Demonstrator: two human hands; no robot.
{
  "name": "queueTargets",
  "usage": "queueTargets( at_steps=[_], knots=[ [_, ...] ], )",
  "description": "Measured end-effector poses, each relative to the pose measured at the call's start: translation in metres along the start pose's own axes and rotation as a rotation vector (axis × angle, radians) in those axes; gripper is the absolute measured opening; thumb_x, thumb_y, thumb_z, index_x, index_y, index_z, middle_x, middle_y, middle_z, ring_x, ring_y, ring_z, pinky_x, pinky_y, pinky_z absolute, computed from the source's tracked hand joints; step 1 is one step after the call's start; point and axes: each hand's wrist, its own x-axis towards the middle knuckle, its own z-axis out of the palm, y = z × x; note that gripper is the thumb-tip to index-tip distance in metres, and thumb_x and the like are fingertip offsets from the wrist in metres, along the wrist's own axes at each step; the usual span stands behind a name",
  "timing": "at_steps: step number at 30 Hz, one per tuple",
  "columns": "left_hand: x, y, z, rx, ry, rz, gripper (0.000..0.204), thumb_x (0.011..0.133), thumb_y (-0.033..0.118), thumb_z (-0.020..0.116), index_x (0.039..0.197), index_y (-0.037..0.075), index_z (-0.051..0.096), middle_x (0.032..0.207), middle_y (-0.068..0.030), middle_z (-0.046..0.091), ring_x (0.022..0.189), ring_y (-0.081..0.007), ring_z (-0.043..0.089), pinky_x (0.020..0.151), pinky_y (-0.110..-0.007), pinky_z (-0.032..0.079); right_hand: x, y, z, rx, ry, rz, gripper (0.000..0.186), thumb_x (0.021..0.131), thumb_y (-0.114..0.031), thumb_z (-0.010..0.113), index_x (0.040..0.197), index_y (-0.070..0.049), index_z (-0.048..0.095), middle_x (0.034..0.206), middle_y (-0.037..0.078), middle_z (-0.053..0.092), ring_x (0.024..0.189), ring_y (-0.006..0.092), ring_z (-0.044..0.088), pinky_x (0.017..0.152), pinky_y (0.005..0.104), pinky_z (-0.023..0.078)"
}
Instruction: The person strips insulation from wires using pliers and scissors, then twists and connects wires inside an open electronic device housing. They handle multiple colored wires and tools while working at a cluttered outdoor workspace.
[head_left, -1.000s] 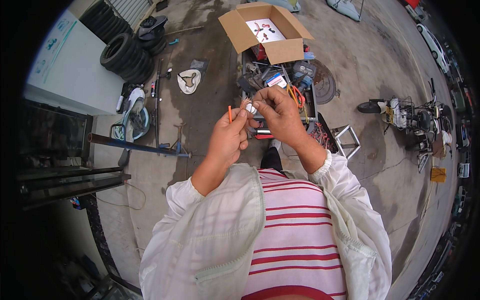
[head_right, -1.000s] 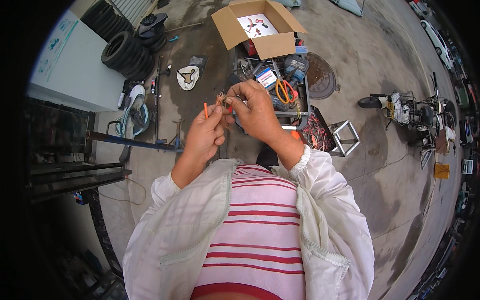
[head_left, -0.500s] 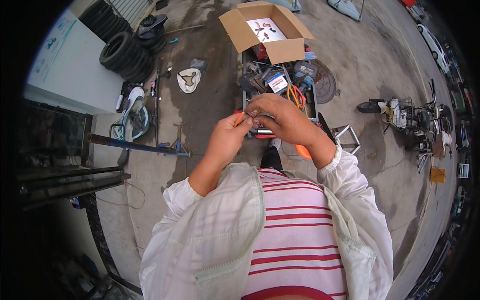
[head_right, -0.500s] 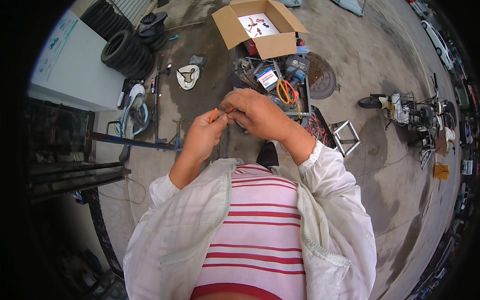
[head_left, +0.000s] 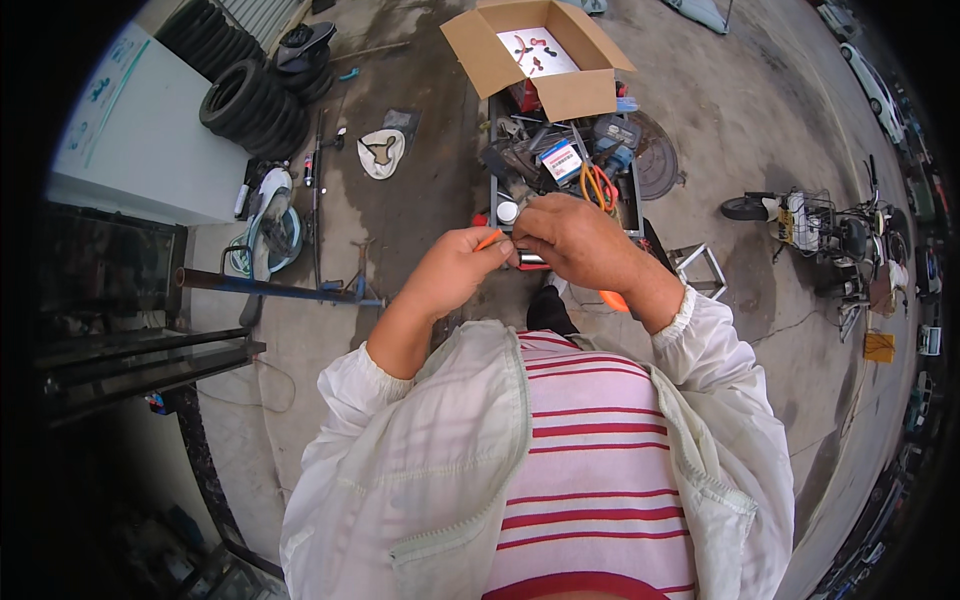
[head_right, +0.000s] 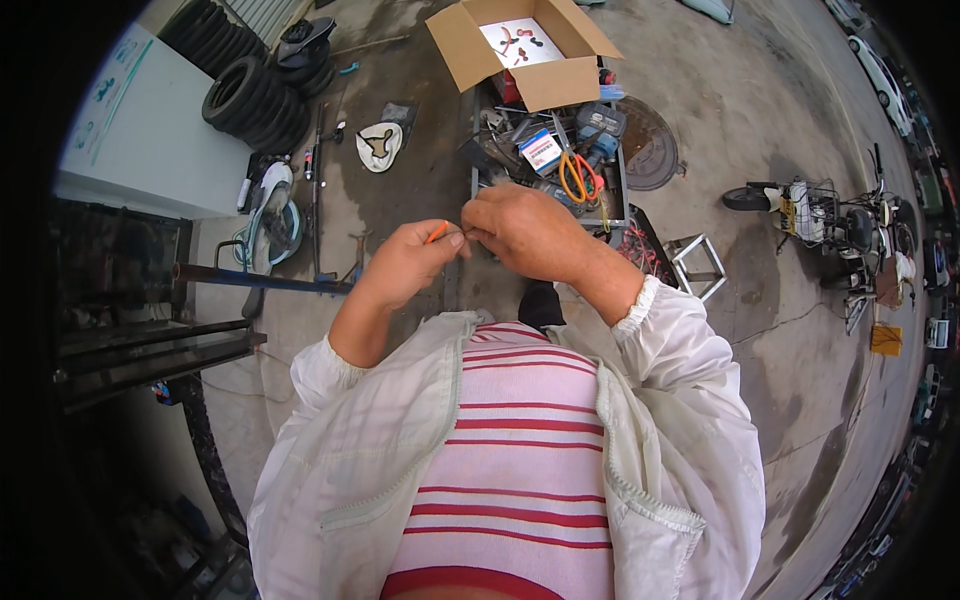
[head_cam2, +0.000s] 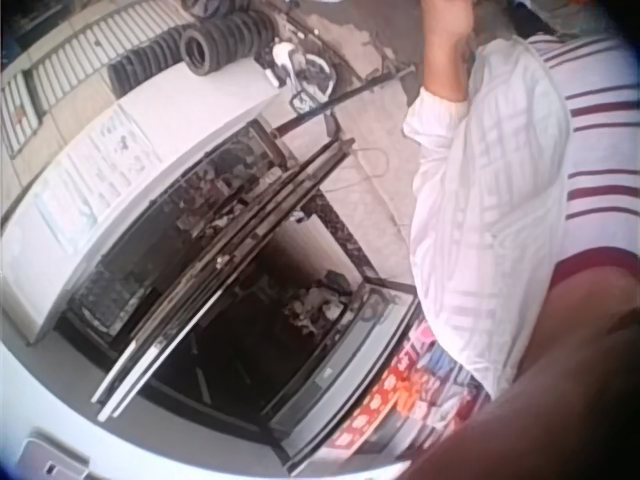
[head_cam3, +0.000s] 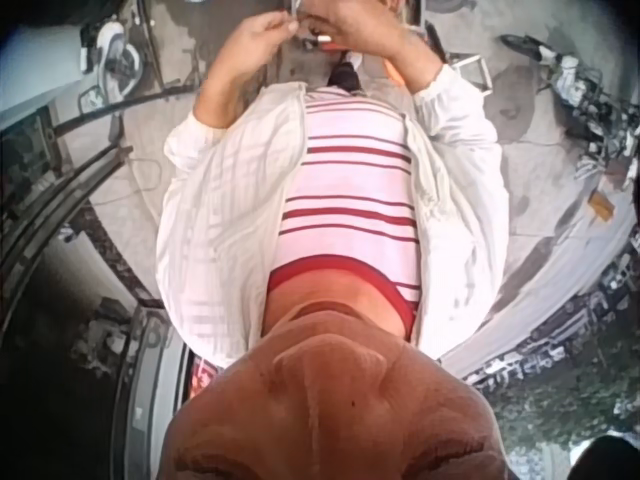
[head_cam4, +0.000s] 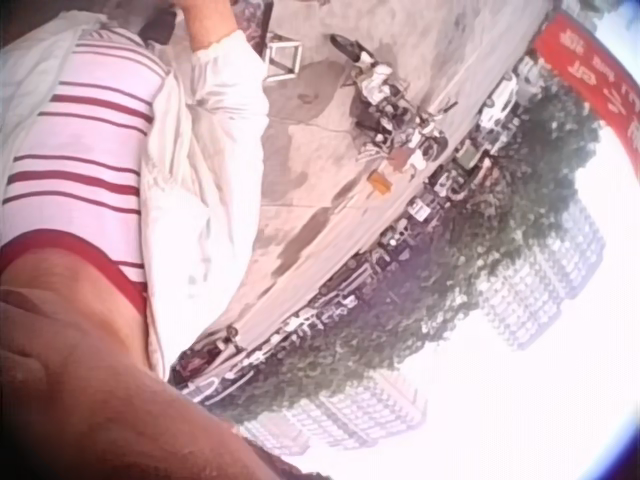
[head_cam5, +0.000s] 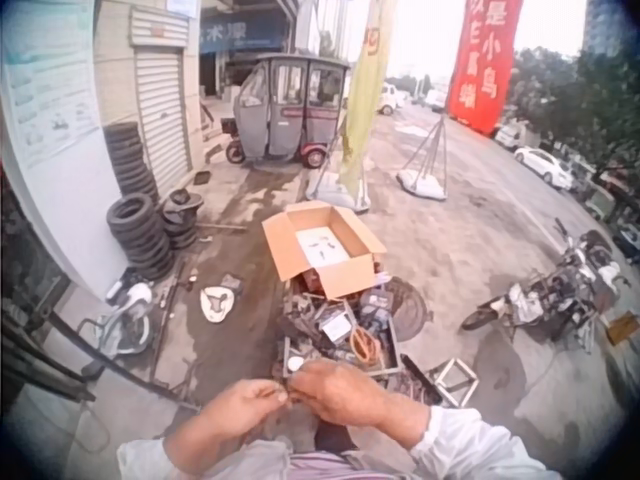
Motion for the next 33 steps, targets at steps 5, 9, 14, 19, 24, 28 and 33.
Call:
queueTargets(
  at_steps=[5, 9, 14, 19, 24, 28, 33],
  knots=[
    [0.01, 0.004, -0.012, -0.139, -0.032, -0.102, 0.021, 0.097, 0.024, 0.057, 0.09, 0.006, 0.062, 0.066, 0.008, 0.041, 0.046, 0.0004, 0.026, 0.041, -0.019, 0.018, -0.004, 0.015, 0.0, 0.15, 0.142, 0.105, 0.01, 0.084, -0.008, 0.065, 0.092, -0.004, 0.062, 0.082, 0.013, 0.062, 0.078, 0.0342, 0.062, 0.066, 0.0414, 0.048],
    [0.022, 0.001, -0.02, -0.145, -0.006, -0.127, 0.021, 0.098, 0.024, 0.056, 0.09, 0.005, 0.061, 0.07, 0.0054, 0.045, 0.044, 0.0005, 0.026, 0.039, -0.019, 0.018, -0.006, 0.035, -0.008, 0.19, 0.163, 0.2, 0.008, 0.087, -0.008, 0.065, 0.092, -0.003, 0.062, 0.078, 0.013, 0.063, 0.073, 0.0314, 0.063, 0.063, 0.0376, 0.048],
    [0.048, -0.006, -0.039, -0.469, 0.013, -0.103, 0.024, 0.099, 0.029, 0.055, 0.102, 0.005, 0.059, 0.077, 0.002, 0.049, 0.05, -0.0016, 0.033, 0.042, -0.018, 0.023, -0.023, 0.08, -0.03, 0.357, 0.318, 0.422, 0.004, 0.09, -0.004, 0.062, 0.09, -0.001, 0.06, 0.072, 0.007, 0.062, 0.064, 0.0156, 0.057, 0.06, 0.0297, 0.046],
    [0.09, -0.004, -0.063, -1.114, -0.173, 0.047, 0.056, 0.102, 0.049, 0.032, 0.121, 0.001, 0.052, 0.092, -0.0115, 0.057, 0.078, -0.0204, 0.052, 0.069, -0.032, 0.046, -0.057, 0.13, -0.051, 0.711, 0.525, 0.573, 0.008, 0.096, -0.007, 0.058, 0.092, -0.001, 0.061, 0.076, 0.001, 0.063, 0.069, 0.0059, 0.058, 0.063, 0.0215, 0.047],
    [0.146, 0.033, -0.047, -1.038, 0.185, -0.104, 0.058, 0.102, 0.05, 0.03, 0.125, 0.0, 0.048, 0.102, -0.0167, 0.059, 0.093, -0.0301, 0.058, 0.087, -0.048, 0.048, -0.083, 0.154, -0.061, 0.788, 0.544, 0.656, 0.008, 0.097, -0.009, 0.058, 0.094, -0.002, 0.061, 0.079, 0.0, 0.063, 0.072, 0.0062, 0.061, 0.064, 0.0219, 0.05],
    [0.218, 0.061, -0.04, -0.859, 0.351, -0.269, 0.059, 0.102, 0.051, 0.031, 0.117, -0.001, 0.051, 0.108, -0.0176, 0.057, 0.099, -0.0324, 0.058, 0.092, -0.053, 0.047, -0.084, 0.167, -0.068, 0.745, 0.488, 0.663, 0.006, 0.095, -0.006, 0.058, 0.093, -0.001, 0.06, 0.079, 0.0, 0.063, 0.072, 0.0065, 0.058, 0.066, 0.023, 0.049],
    [0.322, 0.127, -0.043, -0.738, 0.318, -0.081, 0.071, 0.099, 0.054, 0.037, 0.139, -0.004, 0.033, 0.125, -0.0233, 0.049, 0.114, -0.0368, 0.051, 0.102, -0.053, 0.04, -0.075, 0.186, -0.081, 0.492, 0.417, 0.624, 0.007, 0.092, -0.008, 0.063, 0.094, -0.002, 0.06, 0.069, 0.011, 0.06, 0.061, 0.0157, 0.058, 0.057, 0.0303, 0.045]
  ],
)
